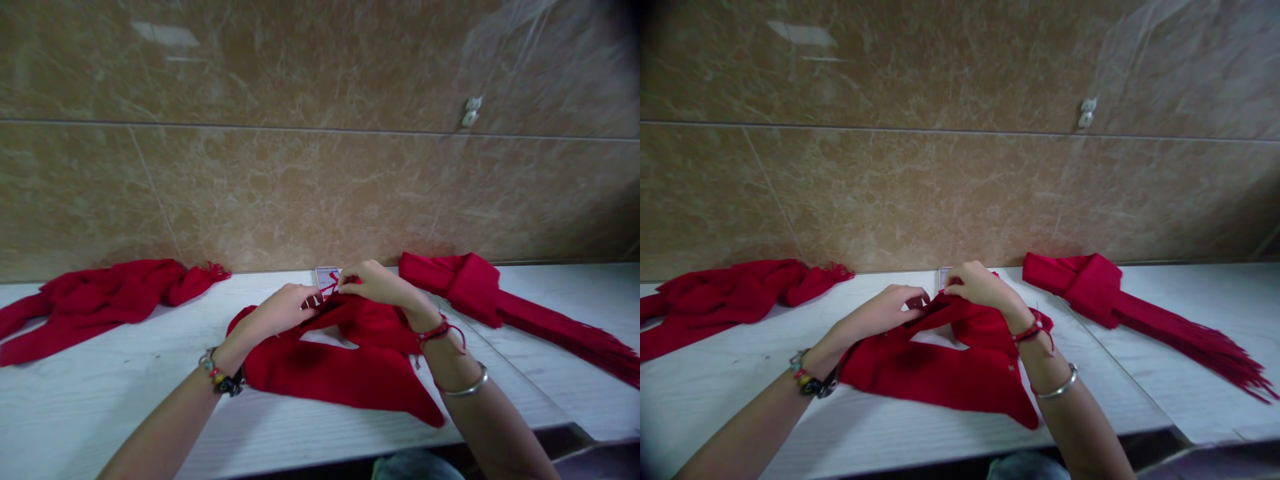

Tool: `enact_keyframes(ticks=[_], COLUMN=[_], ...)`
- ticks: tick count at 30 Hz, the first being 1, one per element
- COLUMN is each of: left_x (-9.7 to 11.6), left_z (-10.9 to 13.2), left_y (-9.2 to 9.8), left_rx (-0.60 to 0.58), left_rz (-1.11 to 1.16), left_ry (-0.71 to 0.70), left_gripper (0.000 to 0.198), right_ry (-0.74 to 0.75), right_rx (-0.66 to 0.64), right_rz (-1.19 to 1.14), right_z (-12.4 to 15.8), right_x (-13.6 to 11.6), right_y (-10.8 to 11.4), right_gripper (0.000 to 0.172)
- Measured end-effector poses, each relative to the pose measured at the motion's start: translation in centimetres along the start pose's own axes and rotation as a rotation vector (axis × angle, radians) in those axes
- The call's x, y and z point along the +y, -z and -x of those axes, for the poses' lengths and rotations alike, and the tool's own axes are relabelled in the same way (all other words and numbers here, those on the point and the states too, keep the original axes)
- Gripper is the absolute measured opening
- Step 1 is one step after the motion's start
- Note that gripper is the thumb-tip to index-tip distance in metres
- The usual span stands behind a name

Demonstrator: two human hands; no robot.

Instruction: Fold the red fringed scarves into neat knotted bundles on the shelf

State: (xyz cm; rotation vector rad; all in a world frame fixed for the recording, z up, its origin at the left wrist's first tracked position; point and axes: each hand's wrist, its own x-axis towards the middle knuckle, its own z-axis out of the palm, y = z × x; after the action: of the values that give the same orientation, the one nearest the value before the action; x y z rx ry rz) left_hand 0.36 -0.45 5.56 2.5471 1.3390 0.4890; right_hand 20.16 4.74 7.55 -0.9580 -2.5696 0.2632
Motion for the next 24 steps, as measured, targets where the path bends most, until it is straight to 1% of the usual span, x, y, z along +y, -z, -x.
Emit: enact_keyframes(ticks=[2, 4, 5, 7, 9, 11, 14, 19, 21, 24], left_x=[0.2, 0.1, 0.1, -0.1, -0.3, -0.6, -1.1, -1.4, -1.4, -1.3], left_z=[-0.5, -0.7, -0.8, -0.8, -0.7, -0.6, -0.4, 0.0, 0.1, 0.1], left_y=[0.2, 0.9, 1.3, 2.3, 3.1, 3.4, 3.3, 3.4, 3.6, 3.8], left_rx=[0.017, 0.027, 0.021, -0.012, -0.039, -0.033, -0.009, 0.010, 0.028, 0.031], left_rz=[0.042, 0.126, 0.185, 0.310, 0.408, 0.476, 0.533, 0.540, 0.532, 0.525], left_ry=[0.018, 0.055, 0.077, 0.113, 0.143, 0.186, 0.241, 0.251, 0.253, 0.259], left_gripper=[0.017, 0.013, 0.014, 0.016, 0.017, 0.018, 0.018, 0.019, 0.020, 0.021], right_ry=[-0.040, -0.081, -0.077, 0.010, 0.150, 0.240, 0.244, 0.240, 0.230, 0.222], right_rx=[0.058, 0.128, 0.161, 0.205, 0.201, 0.161, 0.119, 0.069, 0.085, 0.145], right_rz=[0.017, 0.040, 0.045, 0.039, 0.026, 0.028, 0.052, 0.061, 0.048, -0.025], right_z=[0.1, 0.1, 0.1, 0.1, 0.0, -0.3, -0.8, -1.4, -1.5, -1.5], right_x=[-0.1, -0.1, -0.2, -0.4, -0.8, -1.1, -1.2, -1.1, -1.3, -1.7], right_y=[0.2, 0.5, 0.6, 0.6, 0.4, -0.1, -1.2, -2.3, -2.4, -2.3], right_gripper=[0.011, 0.011, 0.011, 0.010, 0.013, 0.013, 0.010, 0.006, 0.006, 0.008])
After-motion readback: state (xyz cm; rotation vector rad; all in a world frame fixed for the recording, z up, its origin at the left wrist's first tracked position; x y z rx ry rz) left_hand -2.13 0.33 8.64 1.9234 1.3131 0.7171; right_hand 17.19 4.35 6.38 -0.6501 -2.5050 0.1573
